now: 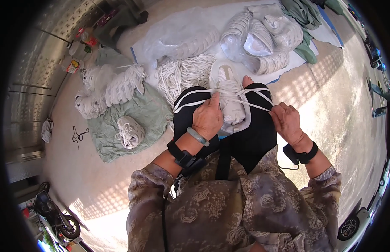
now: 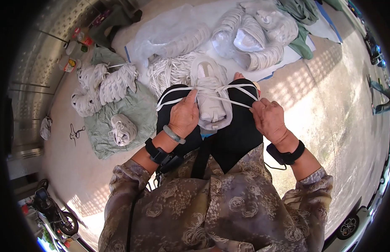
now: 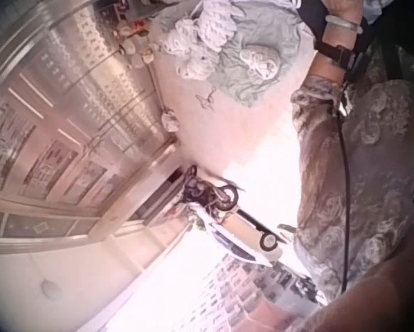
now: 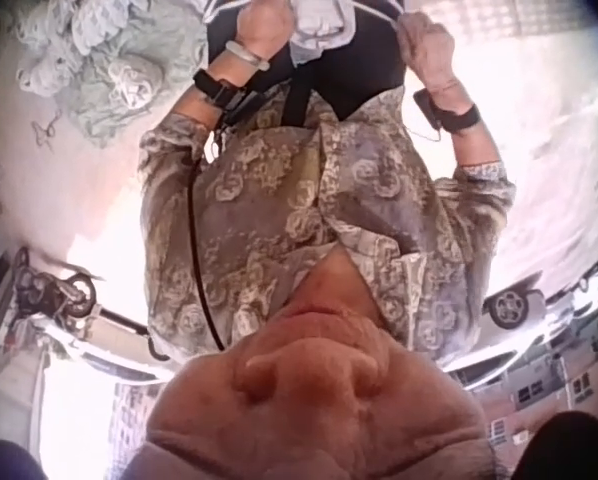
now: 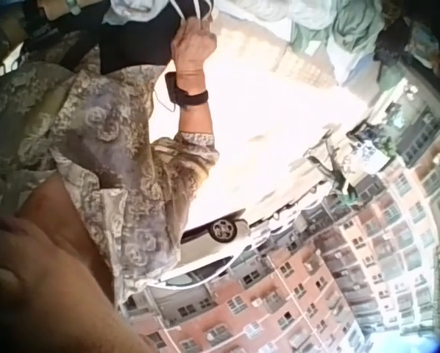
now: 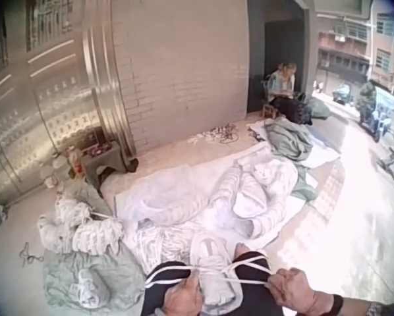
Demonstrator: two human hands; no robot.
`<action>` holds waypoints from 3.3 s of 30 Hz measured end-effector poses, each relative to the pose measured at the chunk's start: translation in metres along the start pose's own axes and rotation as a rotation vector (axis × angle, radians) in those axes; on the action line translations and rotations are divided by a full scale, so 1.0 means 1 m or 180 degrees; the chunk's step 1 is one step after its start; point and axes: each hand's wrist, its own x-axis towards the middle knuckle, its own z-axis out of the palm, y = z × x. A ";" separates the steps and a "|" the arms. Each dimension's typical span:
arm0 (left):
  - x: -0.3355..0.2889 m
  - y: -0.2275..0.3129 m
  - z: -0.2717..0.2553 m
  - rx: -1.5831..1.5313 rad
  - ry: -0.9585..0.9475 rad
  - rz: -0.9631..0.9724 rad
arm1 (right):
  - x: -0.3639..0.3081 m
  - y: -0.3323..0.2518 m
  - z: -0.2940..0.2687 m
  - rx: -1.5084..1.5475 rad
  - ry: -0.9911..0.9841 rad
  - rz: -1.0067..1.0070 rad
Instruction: Lacing new white shoes and organizing them into pairs.
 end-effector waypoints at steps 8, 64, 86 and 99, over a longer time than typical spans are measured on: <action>-0.005 0.009 -0.008 -0.0168 0.0390 0.0237 | -0.233 0.132 0.018 0.0654 -0.0203 0.2618; 0.039 -0.027 -0.016 -0.2882 -0.0832 -0.1275 | -0.066 0.052 -0.048 -0.0104 0.0821 0.0792; 0.074 0.178 -0.063 -0.2892 -0.2362 0.0800 | 0.025 -0.054 -0.244 0.1092 -0.0333 -0.0393; 0.086 0.069 -0.099 -0.2115 -0.0460 0.0116 | -0.026 0.008 -0.204 0.2377 0.0235 0.1540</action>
